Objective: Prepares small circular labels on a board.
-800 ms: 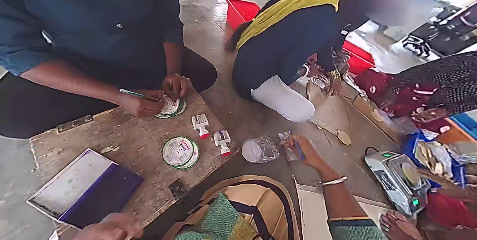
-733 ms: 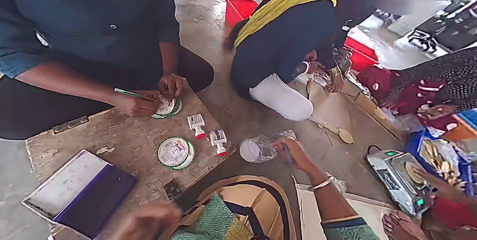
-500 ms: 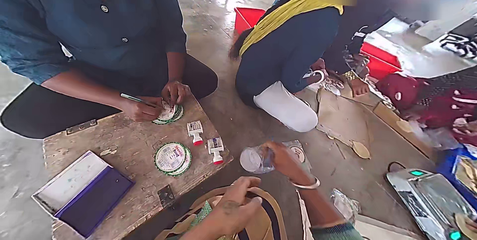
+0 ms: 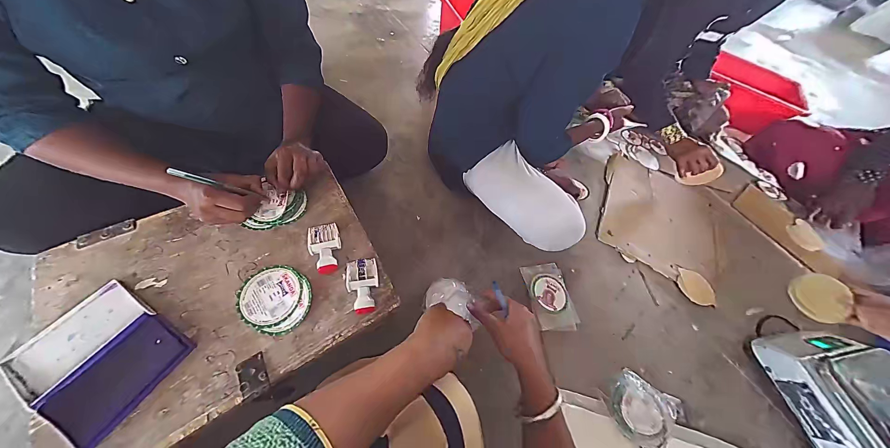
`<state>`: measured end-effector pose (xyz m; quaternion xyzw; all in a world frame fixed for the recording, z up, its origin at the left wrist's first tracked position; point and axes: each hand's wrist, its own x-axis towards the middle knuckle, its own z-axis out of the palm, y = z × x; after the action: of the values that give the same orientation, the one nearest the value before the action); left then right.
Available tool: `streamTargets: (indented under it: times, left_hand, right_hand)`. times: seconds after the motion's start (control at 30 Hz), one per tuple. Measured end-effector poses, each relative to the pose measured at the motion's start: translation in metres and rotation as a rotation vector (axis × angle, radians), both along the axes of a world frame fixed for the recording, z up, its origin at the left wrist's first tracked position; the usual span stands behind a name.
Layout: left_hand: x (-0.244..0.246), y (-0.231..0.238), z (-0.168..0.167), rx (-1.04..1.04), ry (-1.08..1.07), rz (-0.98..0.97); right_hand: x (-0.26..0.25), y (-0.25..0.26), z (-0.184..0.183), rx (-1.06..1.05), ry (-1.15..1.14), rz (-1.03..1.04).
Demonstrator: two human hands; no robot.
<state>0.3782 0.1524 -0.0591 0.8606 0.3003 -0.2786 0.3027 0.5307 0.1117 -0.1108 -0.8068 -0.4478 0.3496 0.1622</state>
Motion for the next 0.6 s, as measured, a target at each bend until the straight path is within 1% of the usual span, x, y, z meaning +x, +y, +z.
streamTargets:
  times: [0.03,0.07,0.17,0.23,0.33,0.4,0.47,0.5,0.57,0.6]
  left_hand:
    - [0.001,0.003,-0.001,-0.028,0.017,-0.006]
    - [0.003,0.007,-0.002,-0.053,0.016,0.022]
    - [0.019,0.020,-0.002,-0.156,0.047,0.251]
    - [0.023,0.027,-0.009,-0.238,0.055,0.344]
    - [0.020,0.035,-0.024,-0.262,0.042,0.344]
    - [0.024,0.033,-0.038,-0.253,0.028,0.394]
    - [0.029,0.030,-0.044,-0.241,0.065,0.350]
    - [0.029,0.028,-0.040,-0.237,0.084,0.309]
    - [0.020,0.019,-0.035,-0.178,0.001,0.310]
    - [0.019,0.018,-0.040,-0.139,-0.048,0.335]
  right_hand:
    - [-0.009,0.003,0.009,-0.032,-0.061,0.005]
    - [-0.018,0.004,0.017,-0.001,-0.130,0.009]
    - [-0.037,-0.006,0.021,0.339,-0.294,0.044]
    - [-0.044,-0.011,0.016,0.461,-0.341,0.058]
    - [-0.049,-0.013,0.013,0.467,-0.318,0.076]
    - [-0.048,-0.015,0.011,0.458,-0.291,0.082]
    - [-0.047,-0.014,0.010,0.460,-0.276,0.072]
    - [-0.046,-0.015,0.012,0.444,-0.261,0.066]
    - [-0.044,-0.015,0.015,0.422,-0.236,0.061]
    - [-0.044,-0.014,0.016,0.401,-0.220,0.056]
